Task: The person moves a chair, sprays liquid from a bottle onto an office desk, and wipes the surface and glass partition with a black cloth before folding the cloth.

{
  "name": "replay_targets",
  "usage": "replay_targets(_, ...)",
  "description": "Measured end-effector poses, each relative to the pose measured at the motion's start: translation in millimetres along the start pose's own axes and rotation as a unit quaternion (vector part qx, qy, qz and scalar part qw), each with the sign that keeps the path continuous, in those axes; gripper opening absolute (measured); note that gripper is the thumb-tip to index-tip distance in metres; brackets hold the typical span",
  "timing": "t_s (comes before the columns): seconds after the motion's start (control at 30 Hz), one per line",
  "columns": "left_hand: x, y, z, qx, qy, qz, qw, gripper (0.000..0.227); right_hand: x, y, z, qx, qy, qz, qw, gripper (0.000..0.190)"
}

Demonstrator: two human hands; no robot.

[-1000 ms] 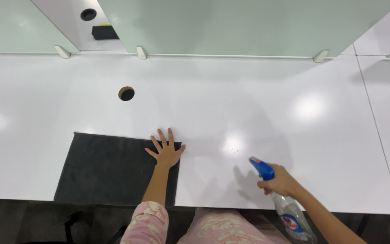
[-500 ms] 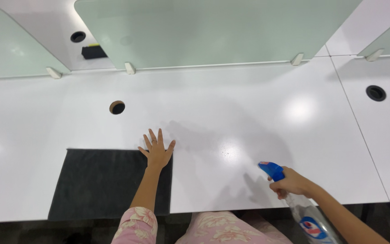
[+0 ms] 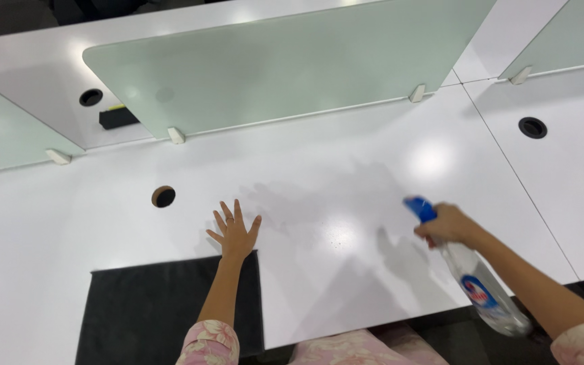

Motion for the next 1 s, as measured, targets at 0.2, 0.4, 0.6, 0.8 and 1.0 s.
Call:
replay_targets(0.2,0,-6,-7,0.003,-0.001,0.011,1.0,0.092,-53,-65,16,-0.078,0.114,-0.071,0.988,0.022)
replay_targets(0.4,11,-9,-5,-0.012,-0.019,0.003,1.0,0.093,-74,-71,21,-0.091,0.134,-0.102,0.982,0.018)
replay_targets(0.6,16,7,-5,-0.013,-0.008,-0.013,1.0,0.092,-90,-24,9,-0.076,0.126,-0.109,0.983,0.019)
replay_targets(0.8,23,52,-4,-0.031,0.012,-0.023,0.999,0.092,-123,25,-1,-0.099,0.098,-0.159,0.977,0.04)
replay_targets(1.0,50,114,8,-0.043,0.009,-0.017,0.999,0.091,-149,42,-14,-0.121,0.058,-0.109,0.985,0.041)
Point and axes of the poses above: each hand's wrist, its own z-axis away from the middle knuckle, its own x-axis out of the palm, y = z × x, the point moved 7 cm from there along -z, towards the middle knuckle, and after that the axes turned 4 degrees about x, right-handed, at the moved point
